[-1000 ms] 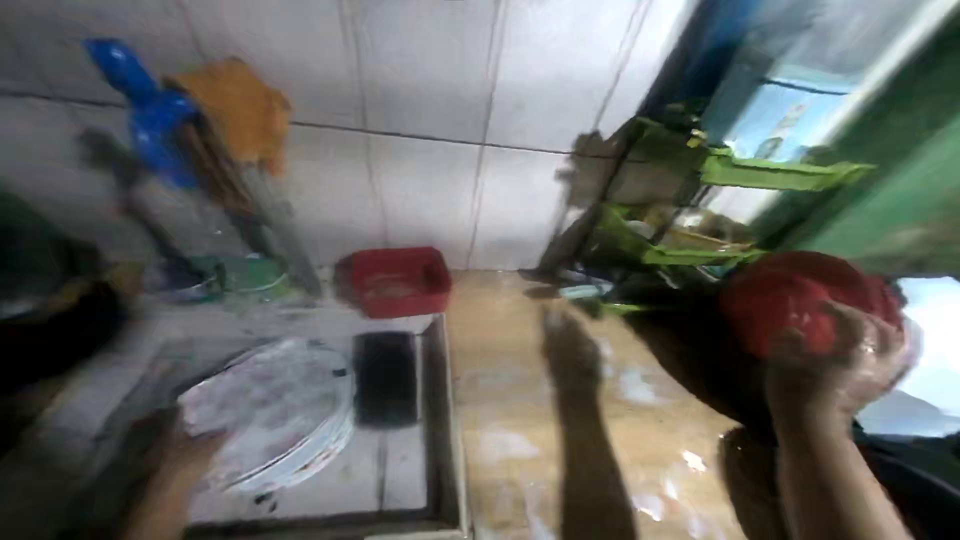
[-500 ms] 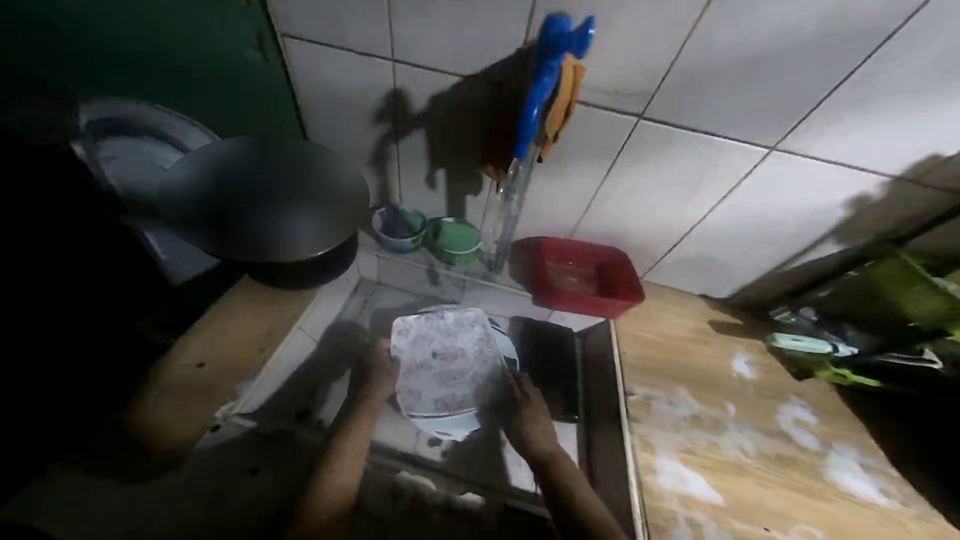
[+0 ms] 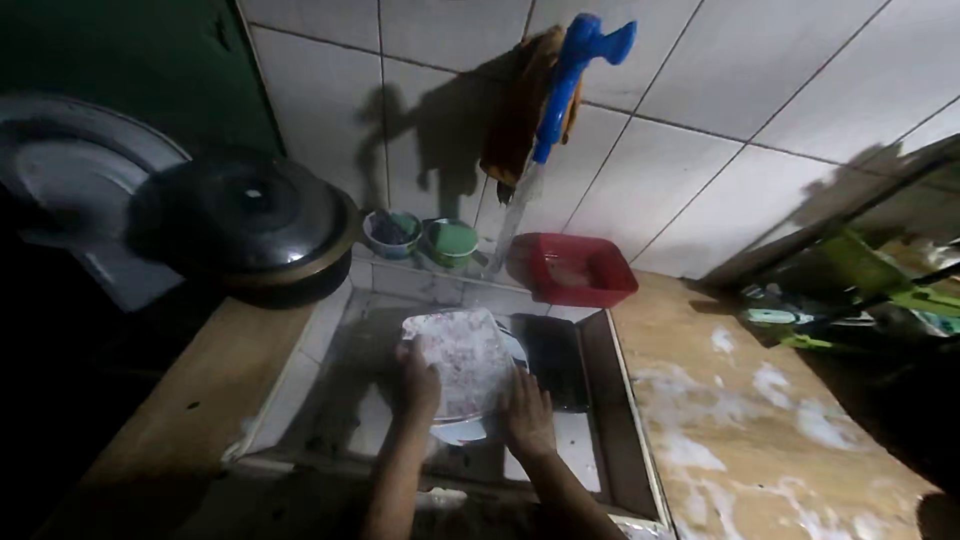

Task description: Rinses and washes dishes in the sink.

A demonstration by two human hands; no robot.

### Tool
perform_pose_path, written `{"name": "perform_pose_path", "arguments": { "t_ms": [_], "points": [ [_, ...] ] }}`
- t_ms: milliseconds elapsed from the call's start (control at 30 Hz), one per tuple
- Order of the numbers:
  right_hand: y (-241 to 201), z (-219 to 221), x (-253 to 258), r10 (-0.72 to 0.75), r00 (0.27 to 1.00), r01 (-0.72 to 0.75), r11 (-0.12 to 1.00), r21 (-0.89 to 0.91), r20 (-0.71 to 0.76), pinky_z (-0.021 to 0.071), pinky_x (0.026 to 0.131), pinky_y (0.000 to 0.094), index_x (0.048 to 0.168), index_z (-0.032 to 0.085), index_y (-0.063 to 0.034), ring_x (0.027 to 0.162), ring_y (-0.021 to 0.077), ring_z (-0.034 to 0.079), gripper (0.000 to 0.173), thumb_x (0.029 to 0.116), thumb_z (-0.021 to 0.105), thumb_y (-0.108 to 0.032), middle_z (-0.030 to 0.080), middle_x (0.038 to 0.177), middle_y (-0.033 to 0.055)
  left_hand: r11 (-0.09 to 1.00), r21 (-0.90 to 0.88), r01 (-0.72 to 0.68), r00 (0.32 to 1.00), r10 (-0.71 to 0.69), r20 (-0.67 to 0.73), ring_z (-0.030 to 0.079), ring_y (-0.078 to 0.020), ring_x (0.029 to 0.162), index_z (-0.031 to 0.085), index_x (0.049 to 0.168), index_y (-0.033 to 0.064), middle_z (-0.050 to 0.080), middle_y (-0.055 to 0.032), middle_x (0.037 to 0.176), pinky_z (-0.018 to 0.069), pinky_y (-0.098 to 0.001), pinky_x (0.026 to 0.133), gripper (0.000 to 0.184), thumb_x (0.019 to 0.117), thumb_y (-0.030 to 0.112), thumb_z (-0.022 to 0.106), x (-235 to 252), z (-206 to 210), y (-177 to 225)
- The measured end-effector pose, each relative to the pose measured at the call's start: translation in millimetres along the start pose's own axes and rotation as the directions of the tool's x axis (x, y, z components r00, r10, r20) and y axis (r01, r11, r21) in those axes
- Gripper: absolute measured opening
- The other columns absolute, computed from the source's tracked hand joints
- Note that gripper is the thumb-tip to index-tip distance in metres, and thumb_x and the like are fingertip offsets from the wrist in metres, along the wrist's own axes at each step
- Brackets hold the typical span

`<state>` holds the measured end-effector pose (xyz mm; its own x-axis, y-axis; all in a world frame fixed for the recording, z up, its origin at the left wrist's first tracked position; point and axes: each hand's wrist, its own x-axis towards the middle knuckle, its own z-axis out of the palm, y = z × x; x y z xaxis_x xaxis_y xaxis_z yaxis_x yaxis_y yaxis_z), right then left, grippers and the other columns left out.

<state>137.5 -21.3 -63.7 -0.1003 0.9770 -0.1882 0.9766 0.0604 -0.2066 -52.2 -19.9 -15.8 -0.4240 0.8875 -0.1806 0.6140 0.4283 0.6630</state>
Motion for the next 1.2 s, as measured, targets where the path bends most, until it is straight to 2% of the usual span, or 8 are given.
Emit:
{"name": "perform_pose_path", "arguments": {
  "t_ms": [167,400,567,667,733,933,1100,1200],
  "points": [
    [3.5,-8.4,2.1,-0.002,0.999,0.012,0.968,0.251,-0.039,0.0197,0.123,0.0616,0.151,0.049,-0.0032,0.153,0.0362,0.032,0.055,0.1035,0.057,-0.029,0.040,0.162,0.0178,0.993,-0.042,0.106,0.991,-0.102,0.083,0.058,-0.0383,0.127,0.052,0.144,0.0015,0.060,-0.0232,0.136,0.0448,-0.0559,0.108,0.043,0.1031,0.014,0.058,26.7,-23.7,-27.9],
    [6.9,-9.1,12.2,0.031,0.998,-0.046,0.935,0.351,0.046,0.0134,0.122,0.0681,0.150,0.053,-0.0122,0.155,0.0376,0.024,0.057,0.0986,0.067,-0.031,0.034,0.165,0.0161,0.989,-0.086,0.122,0.988,-0.113,0.107,0.061,-0.0396,0.121,0.057,0.136,-0.0036,0.062,-0.0268,0.129,0.0465,-0.0566,0.104,0.040,0.0997,0.011,0.063,27.9,-26.0,-35.9],
    [-11.4,-8.4,3.8,0.040,0.994,-0.059,0.981,0.186,0.105,0.0080,0.122,0.0677,0.160,0.035,-0.0059,0.158,0.0398,0.008,0.059,0.1059,0.050,-0.027,0.014,0.171,0.0181,0.991,-0.125,0.048,0.999,-0.044,0.032,0.063,-0.0416,0.110,0.056,0.134,-0.0047,0.064,-0.0285,0.120,0.0496,-0.0590,0.096,0.036,0.1025,0.013,0.060,7.6,-30.6,-22.2],
    [-20.3,-4.8,6.6,0.053,0.994,-0.063,0.991,0.116,0.091,0.0073,0.122,0.0683,0.160,0.032,-0.0043,0.158,0.0429,0.005,0.067,0.1026,0.056,-0.030,0.011,0.171,0.0221,0.972,-0.233,0.033,0.999,-0.025,0.037,0.047,-0.0397,0.139,0.027,0.158,0.0030,0.044,-0.0264,0.153,0.0377,-0.0558,0.114,0.050,0.1120,0.019,0.038,-5.2,-30.1,0.2],
    [-22.7,-7.5,11.4,0.048,0.993,-0.060,0.992,0.108,0.109,0.0043,0.123,0.0676,0.160,0.032,-0.0046,0.158,0.0422,0.003,0.069,0.1018,0.057,-0.033,0.011,0.171,0.0205,0.954,-0.299,0.005,1.000,0.004,0.030,0.040,-0.0368,0.145,0.020,0.162,0.0059,0.034,-0.0234,0.161,0.0325,-0.0543,0.118,0.054,0.1128,0.022,0.035,-3.3,-26.6,-1.2],
    [-13.8,-32.9,30.0,-0.003,0.999,-0.005,0.970,0.241,0.032,0.0109,0.124,0.0644,0.163,0.029,-0.0122,0.158,0.0392,0.012,0.060,0.1097,0.043,-0.037,0.019,0.170,0.0200,0.914,-0.375,-0.156,0.984,0.110,-0.141,0.040,-0.0312,0.146,0.026,0.159,0.0016,0.037,-0.0225,0.159,0.0322,-0.0481,0.120,0.051,0.1119,0.019,0.036,8.2,-38.7,4.4],
    [-14.6,-72.9,58.8,-0.164,0.980,0.177,0.979,0.105,-0.116,0.0062,0.125,0.0633,0.163,0.029,-0.0148,0.159,0.0346,0.013,0.065,0.1086,0.039,-0.048,0.021,0.170,0.0152,0.742,-0.668,0.058,0.996,-0.086,-0.009,0.044,-0.0315,0.142,0.027,0.161,0.0120,0.040,-0.0196,0.158,0.0377,-0.0530,0.115,0.051,0.1124,0.027,0.035,18.5,-12.8,14.0],
    [-22.4,-100.7,77.3,-0.155,0.985,0.155,0.988,-0.006,-0.078,-0.0015,0.124,0.0649,0.164,0.021,-0.0053,0.159,0.0370,0.004,0.071,0.1099,0.033,-0.050,0.011,0.171,0.0196,0.682,-0.724,0.106,0.992,-0.118,0.035,0.037,-0.0348,0.146,0.028,0.160,0.0117,0.033,-0.0191,0.162,0.0345,-0.0573,0.116,0.051,0.1124,0.028,0.037,17.7,6.9,23.6]
  ]
}}
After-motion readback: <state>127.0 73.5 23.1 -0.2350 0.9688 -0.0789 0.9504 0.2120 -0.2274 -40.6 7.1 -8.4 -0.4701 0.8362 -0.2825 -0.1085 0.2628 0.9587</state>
